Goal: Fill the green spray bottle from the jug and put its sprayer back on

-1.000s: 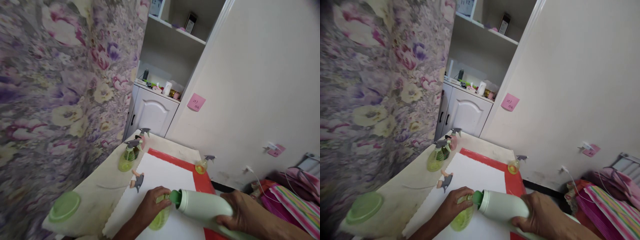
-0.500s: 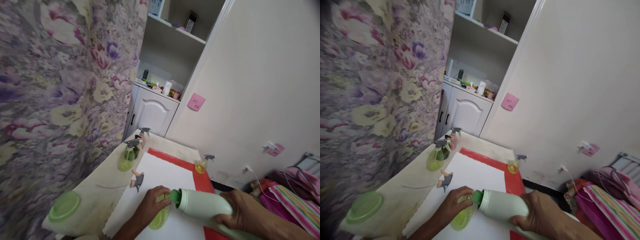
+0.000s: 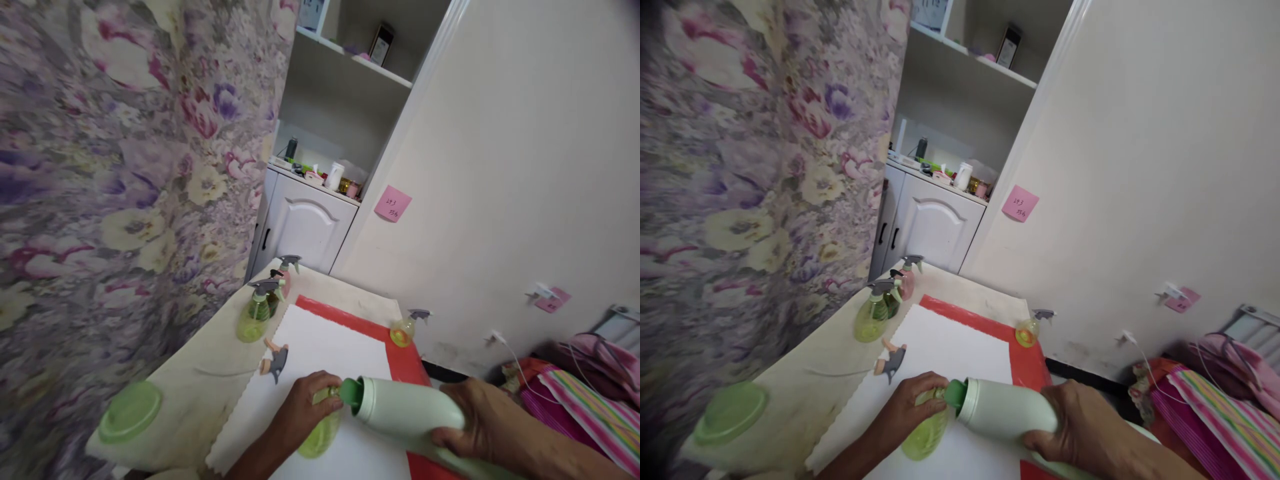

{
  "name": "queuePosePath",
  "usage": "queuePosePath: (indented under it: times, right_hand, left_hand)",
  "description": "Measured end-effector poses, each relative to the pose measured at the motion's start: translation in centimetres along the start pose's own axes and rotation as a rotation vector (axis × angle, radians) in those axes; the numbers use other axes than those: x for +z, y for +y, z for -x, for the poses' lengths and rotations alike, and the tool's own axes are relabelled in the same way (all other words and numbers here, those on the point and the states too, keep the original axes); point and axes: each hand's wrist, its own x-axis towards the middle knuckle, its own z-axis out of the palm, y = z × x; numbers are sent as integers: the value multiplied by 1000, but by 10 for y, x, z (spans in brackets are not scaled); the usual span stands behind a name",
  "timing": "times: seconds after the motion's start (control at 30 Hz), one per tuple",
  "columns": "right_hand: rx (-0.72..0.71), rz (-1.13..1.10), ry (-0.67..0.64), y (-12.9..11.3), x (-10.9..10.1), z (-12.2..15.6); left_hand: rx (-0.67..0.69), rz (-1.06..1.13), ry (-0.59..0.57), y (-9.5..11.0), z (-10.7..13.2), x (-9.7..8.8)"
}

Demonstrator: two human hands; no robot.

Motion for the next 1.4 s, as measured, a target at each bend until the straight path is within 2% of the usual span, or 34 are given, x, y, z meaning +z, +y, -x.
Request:
queuePosePath:
  times: [0.97,1.4]
  right_hand:
    - [-12,16,13,-1,1,2]
    - [-13,32,4,-3,-3,3]
  left_hand:
    - [0,-8,0,-3,0,0]
    - [-25,-10,-3,4,1,-1]
